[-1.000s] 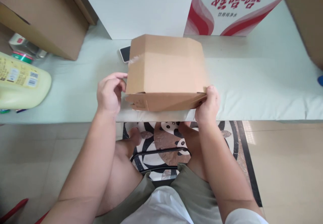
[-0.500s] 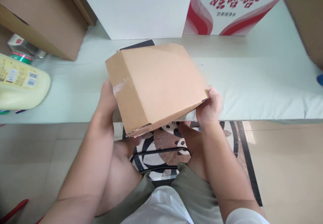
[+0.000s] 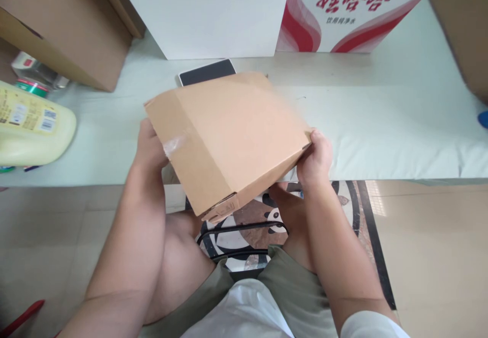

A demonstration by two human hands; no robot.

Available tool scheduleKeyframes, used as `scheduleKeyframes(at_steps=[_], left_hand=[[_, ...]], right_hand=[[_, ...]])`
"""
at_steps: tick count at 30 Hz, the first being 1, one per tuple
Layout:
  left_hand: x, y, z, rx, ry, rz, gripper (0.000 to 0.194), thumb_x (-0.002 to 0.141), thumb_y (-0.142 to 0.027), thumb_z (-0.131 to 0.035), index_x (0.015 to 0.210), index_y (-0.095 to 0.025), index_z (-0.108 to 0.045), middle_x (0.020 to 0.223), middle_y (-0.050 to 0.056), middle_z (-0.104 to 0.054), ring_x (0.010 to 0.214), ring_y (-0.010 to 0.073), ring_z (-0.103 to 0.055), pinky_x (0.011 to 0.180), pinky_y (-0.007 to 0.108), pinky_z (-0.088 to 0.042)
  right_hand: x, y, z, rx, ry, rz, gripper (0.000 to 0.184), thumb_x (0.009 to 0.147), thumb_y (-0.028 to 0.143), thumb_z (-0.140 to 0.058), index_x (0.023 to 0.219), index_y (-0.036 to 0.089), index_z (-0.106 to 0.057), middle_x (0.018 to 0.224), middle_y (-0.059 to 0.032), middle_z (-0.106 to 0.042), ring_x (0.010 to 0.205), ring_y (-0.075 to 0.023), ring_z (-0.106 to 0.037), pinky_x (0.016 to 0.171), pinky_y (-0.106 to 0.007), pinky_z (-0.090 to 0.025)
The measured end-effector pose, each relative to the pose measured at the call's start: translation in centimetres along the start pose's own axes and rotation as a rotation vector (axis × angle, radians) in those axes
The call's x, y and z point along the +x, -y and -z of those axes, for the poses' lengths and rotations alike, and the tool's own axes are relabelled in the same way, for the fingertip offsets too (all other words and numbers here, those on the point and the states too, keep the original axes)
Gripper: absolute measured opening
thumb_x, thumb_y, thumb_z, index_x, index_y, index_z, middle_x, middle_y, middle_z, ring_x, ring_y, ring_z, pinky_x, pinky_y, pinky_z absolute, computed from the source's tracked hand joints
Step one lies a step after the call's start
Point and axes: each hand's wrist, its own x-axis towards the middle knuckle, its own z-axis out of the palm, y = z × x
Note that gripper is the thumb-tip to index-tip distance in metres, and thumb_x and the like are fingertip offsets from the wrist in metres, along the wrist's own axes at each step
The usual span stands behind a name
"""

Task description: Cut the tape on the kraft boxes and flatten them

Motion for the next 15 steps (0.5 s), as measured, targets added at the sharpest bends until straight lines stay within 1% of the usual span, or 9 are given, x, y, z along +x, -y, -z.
scheduleKeyframes(at_steps=[2, 5, 6, 8, 10, 11, 13, 14, 15], left_hand=[[-0.1, -0.8, -0.4, -0.116, -0.055, 0.037, 0.053, 0.049, -0.064, -0.095, 0.065, -0.021, -0.068, 0.062, -0.003, -0.068, 0.06, 0.014, -0.057, 0.056, 0.033, -0.051], [-0.4, -1.7, -1.1, -0.381, -0.118, 0.103, 0.045, 0.05, -0.05, -0.099, 0.076, -0.022, -0.075, 0.07, -0.003, -0.074, 0.06, 0.0122, -0.062, 0.057, 0.028, -0.055], [-0.4, -1.8, -1.1, -0.436, -0.122, 0.132, 0.044, 0.05, -0.043, -0.1, 0.079, -0.021, -0.076, 0.073, -0.002, -0.076, 0.061, 0.0122, -0.064, 0.057, 0.026, -0.056], [-0.5, -2.0, -1.0, -0.491, -0.12, 0.194, 0.04, 0.05, -0.033, -0.099, 0.079, -0.017, -0.077, 0.075, 0.001, -0.078, 0.063, 0.0125, -0.067, 0.058, 0.023, -0.057], [-0.6, -2.0, -0.6, -0.505, -0.113, 0.258, 0.032, 0.055, -0.026, -0.096, 0.076, -0.014, -0.076, 0.073, 0.002, -0.078, 0.062, 0.0122, -0.067, 0.058, 0.022, -0.056], [-0.6, -1.9, -0.4, -0.504, -0.101, 0.287, 0.028, 0.057, -0.024, -0.094, 0.076, -0.014, -0.075, 0.072, 0.003, -0.077, 0.06, 0.012, -0.066, 0.058, 0.022, -0.056], [-0.7, -1.7, -0.2, -0.495, -0.048, 0.338, 0.026, 0.058, -0.022, -0.092, 0.076, -0.013, -0.075, 0.069, 0.003, -0.076, 0.056, 0.0123, -0.064, 0.055, 0.024, -0.055], [-0.9, -1.6, -0.2, -0.493, -0.017, 0.36, 0.027, 0.057, -0.021, -0.092, 0.076, -0.012, -0.074, 0.067, 0.003, -0.075, 0.055, 0.0126, -0.063, 0.053, 0.024, -0.054], [-1.1, -1.5, -0.3, -0.496, 0.016, 0.382, 0.028, 0.056, -0.02, -0.091, 0.077, -0.013, -0.074, 0.068, 0.003, -0.075, 0.055, 0.0131, -0.064, 0.052, 0.024, -0.054]], right_hand=[[-0.1, 0.1, 0.2, -0.009, -0.028, 0.013, 0.037, 0.079, 0.053, -0.061, 0.069, 0.024, -0.039, 0.068, 0.0026, -0.037, 0.065, -0.0146, -0.05, 0.065, -0.032, -0.047], [-0.2, 0.4, 0.8, -0.187, 0.023, 0.094, 0.048, 0.083, 0.057, -0.064, 0.063, 0.023, -0.037, 0.061, 0.0038, -0.032, 0.057, -0.0119, -0.042, 0.057, -0.029, -0.039], [0.0, 0.5, 1.0, -0.256, 0.056, 0.114, 0.051, 0.084, 0.061, -0.063, 0.061, 0.023, -0.038, 0.059, 0.0034, -0.033, 0.055, -0.0121, -0.042, 0.056, -0.029, -0.038], [0.7, 0.7, 1.6, -0.323, 0.098, 0.126, 0.054, 0.089, 0.069, -0.051, 0.061, 0.023, -0.043, 0.058, 0.0014, -0.039, 0.055, -0.0137, -0.046, 0.055, -0.031, -0.039], [1.6, 0.8, 2.0, -0.272, 0.058, 0.118, 0.055, 0.091, 0.071, -0.039, 0.065, 0.024, -0.05, 0.061, -0.0005, -0.045, 0.056, -0.0151, -0.051, 0.056, -0.033, -0.044], [2.0, 0.9, 2.2, -0.241, 0.018, 0.114, 0.051, 0.091, 0.069, -0.041, 0.068, 0.025, -0.053, 0.063, -0.0007, -0.048, 0.057, -0.0149, -0.051, 0.057, -0.033, -0.045], [2.3, 0.9, 2.3, -0.226, -0.011, 0.098, 0.037, 0.084, 0.062, -0.06, 0.077, 0.026, -0.061, 0.07, -0.0007, -0.056, 0.06, -0.0145, -0.055, 0.06, -0.033, -0.049], [2.2, 0.9, 2.2, -0.234, 0.016, 0.083, 0.031, 0.079, 0.057, -0.07, 0.083, 0.026, -0.065, 0.077, -0.0008, -0.062, 0.066, -0.0151, -0.059, 0.064, -0.033, -0.051], [2.0, 0.9, 2.2, -0.258, 0.084, 0.061, 0.031, 0.076, 0.053, -0.078, 0.091, 0.027, -0.068, 0.086, -0.0011, -0.067, 0.075, -0.0167, -0.064, 0.069, -0.034, -0.054]])
